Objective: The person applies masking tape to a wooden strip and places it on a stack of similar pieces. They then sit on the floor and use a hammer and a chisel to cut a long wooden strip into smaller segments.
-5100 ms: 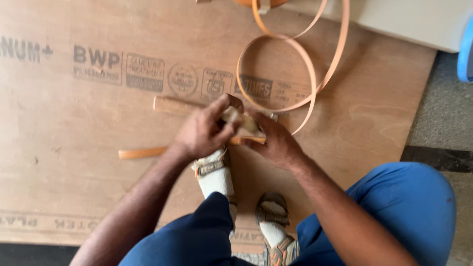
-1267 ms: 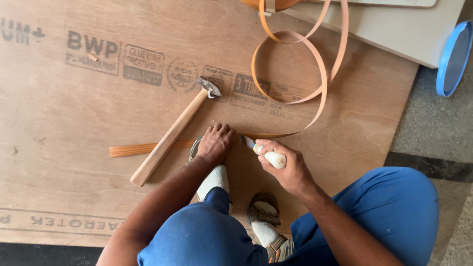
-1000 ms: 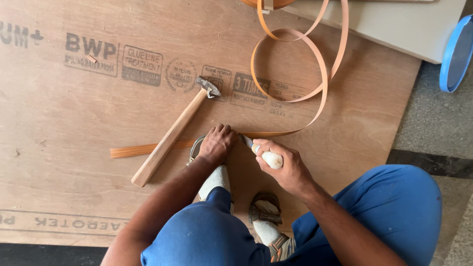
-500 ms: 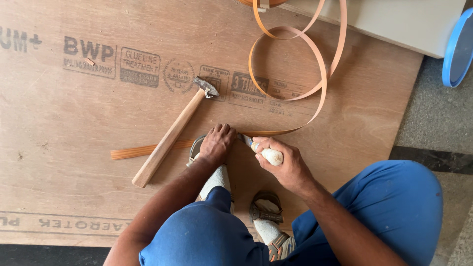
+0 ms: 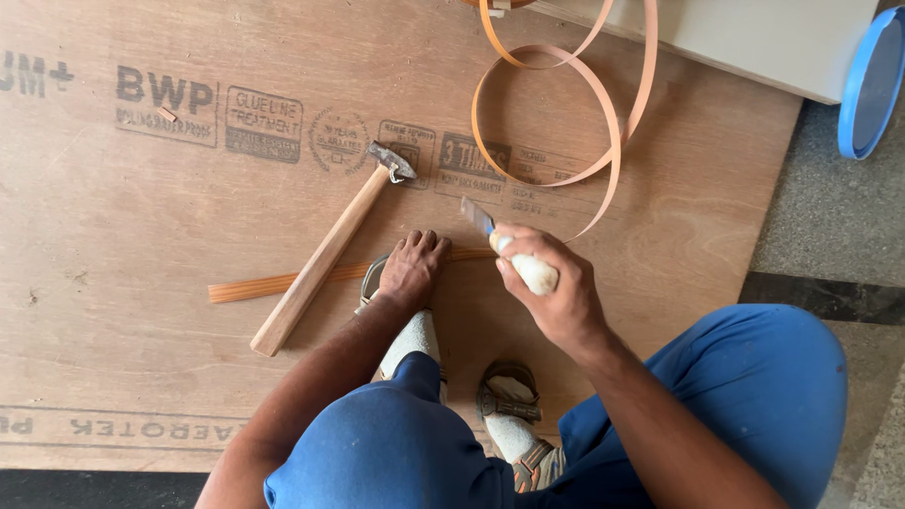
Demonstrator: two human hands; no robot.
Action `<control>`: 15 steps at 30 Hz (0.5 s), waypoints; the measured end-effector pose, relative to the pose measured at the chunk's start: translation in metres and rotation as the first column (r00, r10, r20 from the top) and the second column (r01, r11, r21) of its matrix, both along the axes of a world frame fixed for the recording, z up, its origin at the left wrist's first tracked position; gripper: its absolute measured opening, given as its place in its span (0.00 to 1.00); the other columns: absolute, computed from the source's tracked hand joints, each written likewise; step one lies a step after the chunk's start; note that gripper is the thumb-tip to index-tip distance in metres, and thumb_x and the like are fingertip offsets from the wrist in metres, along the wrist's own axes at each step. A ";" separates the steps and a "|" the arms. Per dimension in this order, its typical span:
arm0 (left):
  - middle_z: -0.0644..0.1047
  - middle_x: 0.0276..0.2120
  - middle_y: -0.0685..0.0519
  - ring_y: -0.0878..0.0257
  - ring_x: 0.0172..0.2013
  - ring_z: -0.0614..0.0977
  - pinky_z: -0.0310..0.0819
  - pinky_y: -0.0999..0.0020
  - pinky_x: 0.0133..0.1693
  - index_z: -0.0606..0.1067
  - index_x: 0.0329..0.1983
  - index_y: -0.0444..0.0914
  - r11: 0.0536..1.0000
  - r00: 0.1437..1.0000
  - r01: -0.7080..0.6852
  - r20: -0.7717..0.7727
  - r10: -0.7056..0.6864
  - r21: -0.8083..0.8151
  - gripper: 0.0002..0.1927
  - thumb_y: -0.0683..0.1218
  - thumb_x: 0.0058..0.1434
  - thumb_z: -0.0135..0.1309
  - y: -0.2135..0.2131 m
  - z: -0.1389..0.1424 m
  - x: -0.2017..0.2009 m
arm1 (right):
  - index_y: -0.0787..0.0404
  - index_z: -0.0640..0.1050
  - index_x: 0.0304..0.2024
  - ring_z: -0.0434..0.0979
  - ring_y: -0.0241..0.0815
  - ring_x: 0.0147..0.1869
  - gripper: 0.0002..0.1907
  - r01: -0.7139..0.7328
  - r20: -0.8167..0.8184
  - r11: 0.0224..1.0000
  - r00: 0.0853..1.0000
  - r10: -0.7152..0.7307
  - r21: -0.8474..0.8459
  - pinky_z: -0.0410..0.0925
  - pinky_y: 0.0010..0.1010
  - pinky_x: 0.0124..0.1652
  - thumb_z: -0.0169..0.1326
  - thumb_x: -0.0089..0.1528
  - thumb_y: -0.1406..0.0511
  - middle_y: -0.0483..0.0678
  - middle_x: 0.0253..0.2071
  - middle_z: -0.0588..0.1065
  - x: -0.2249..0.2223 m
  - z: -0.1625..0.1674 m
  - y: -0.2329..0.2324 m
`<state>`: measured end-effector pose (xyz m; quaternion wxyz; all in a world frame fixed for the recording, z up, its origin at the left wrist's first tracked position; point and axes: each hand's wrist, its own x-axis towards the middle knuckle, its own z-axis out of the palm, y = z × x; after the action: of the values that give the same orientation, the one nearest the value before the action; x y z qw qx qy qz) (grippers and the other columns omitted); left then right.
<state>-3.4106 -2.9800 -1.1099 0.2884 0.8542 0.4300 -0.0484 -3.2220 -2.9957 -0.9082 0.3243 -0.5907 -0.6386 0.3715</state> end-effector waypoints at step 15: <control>0.59 0.69 0.43 0.44 0.67 0.59 0.53 0.39 0.63 0.61 0.73 0.47 0.837 0.865 -0.457 -0.066 0.497 0.302 0.38 0.59 0.60 0.57 0.025 0.013 -0.076 | 0.60 0.77 0.44 0.85 0.43 0.54 0.08 0.008 0.038 0.997 0.999 -0.005 -0.081 0.78 0.34 0.52 0.61 0.63 0.69 0.49 0.49 0.82 -0.027 -0.040 0.054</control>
<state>-3.4871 -2.9546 -1.0965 0.1383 0.7458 0.6512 0.0250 -3.2489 -2.9421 -0.9481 0.2892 -0.6124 -0.6270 0.3851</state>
